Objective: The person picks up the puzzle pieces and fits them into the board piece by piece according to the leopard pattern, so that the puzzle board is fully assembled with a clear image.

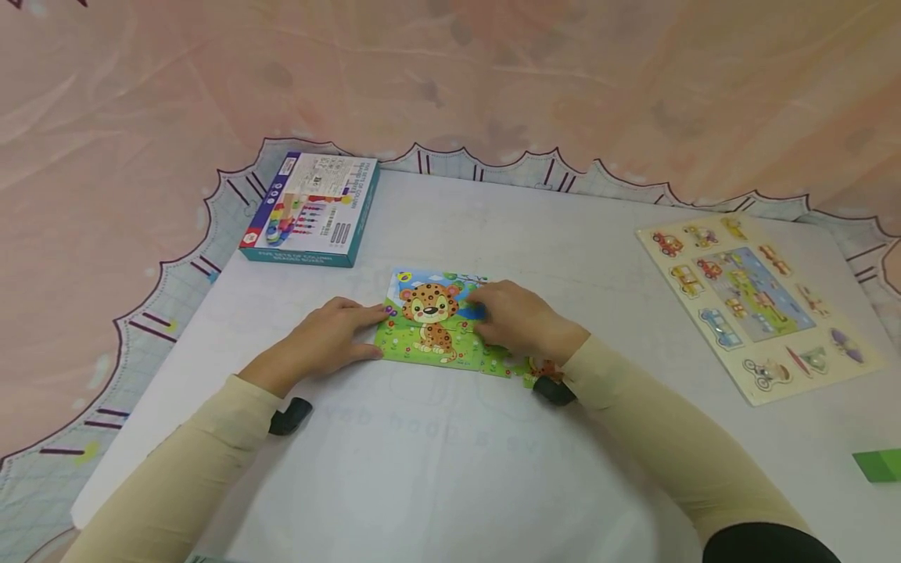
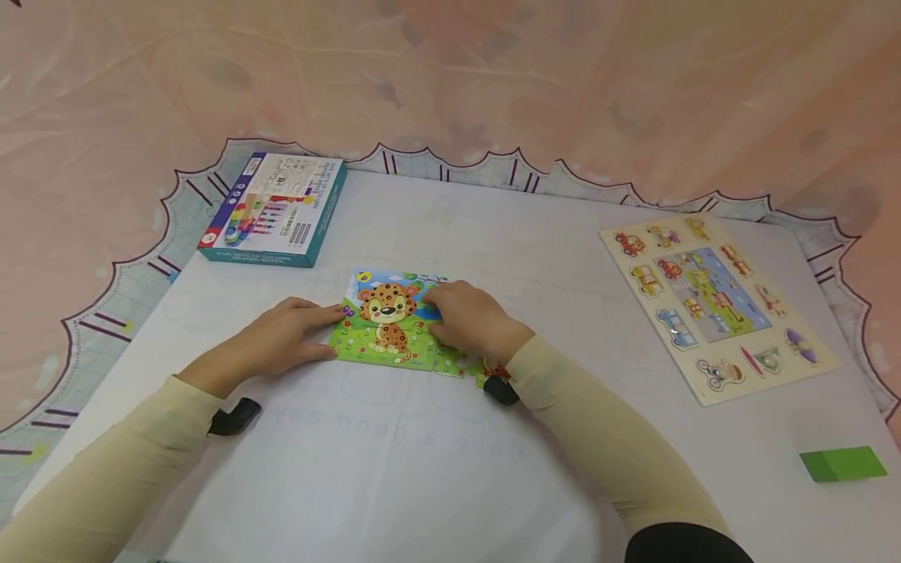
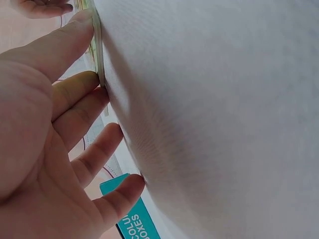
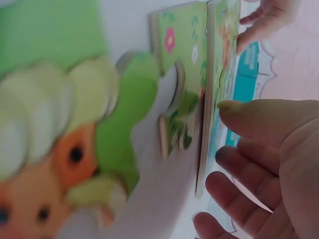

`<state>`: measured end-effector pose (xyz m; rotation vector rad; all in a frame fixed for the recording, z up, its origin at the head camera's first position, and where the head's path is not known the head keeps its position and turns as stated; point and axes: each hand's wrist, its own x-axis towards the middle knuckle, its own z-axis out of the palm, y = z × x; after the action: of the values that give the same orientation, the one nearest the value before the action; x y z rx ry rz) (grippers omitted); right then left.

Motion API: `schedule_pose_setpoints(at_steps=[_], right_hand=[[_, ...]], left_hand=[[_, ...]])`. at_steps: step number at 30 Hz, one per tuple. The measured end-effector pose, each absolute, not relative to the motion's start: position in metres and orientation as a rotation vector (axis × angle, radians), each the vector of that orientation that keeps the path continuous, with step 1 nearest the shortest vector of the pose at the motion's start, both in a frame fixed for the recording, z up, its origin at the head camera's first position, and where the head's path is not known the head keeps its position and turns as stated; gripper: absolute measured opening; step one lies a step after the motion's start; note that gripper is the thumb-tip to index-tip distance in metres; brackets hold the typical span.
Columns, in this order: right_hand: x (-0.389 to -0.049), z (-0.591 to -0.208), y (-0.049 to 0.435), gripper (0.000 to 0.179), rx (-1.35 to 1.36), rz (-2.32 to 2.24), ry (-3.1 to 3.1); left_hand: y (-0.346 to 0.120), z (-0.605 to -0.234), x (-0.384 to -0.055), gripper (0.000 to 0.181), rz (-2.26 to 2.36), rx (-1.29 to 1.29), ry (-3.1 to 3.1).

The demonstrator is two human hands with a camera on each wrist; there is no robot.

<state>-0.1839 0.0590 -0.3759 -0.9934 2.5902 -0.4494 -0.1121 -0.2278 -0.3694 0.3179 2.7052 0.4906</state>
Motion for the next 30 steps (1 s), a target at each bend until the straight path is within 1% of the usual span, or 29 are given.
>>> schedule_pose_setpoints(at_steps=[4, 15, 23, 30], right_hand=[[-0.182, -0.372, 0.069, 0.048, -0.975, -0.432, 2.603], [-0.168, -0.375, 0.094, 0.05, -0.931, -0.385, 2.576], [-0.156, -0.375, 0.102, 0.053, -0.95, -0.411, 2.558], [-0.149, -0.377, 0.103, 0.051, -1.004, -0.419, 2.57]], left_hand=[[-0.228, -0.369, -0.112, 0.065, 0.49, 0.324, 2.706], [-0.228, -0.371, -0.113, 0.066, 0.469, 0.312, 2.706], [-0.229, -0.373, -0.114, 0.067, 0.461, 0.305, 2.702], [-0.228, -0.373, -0.114, 0.066, 0.463, 0.309, 2.702]])
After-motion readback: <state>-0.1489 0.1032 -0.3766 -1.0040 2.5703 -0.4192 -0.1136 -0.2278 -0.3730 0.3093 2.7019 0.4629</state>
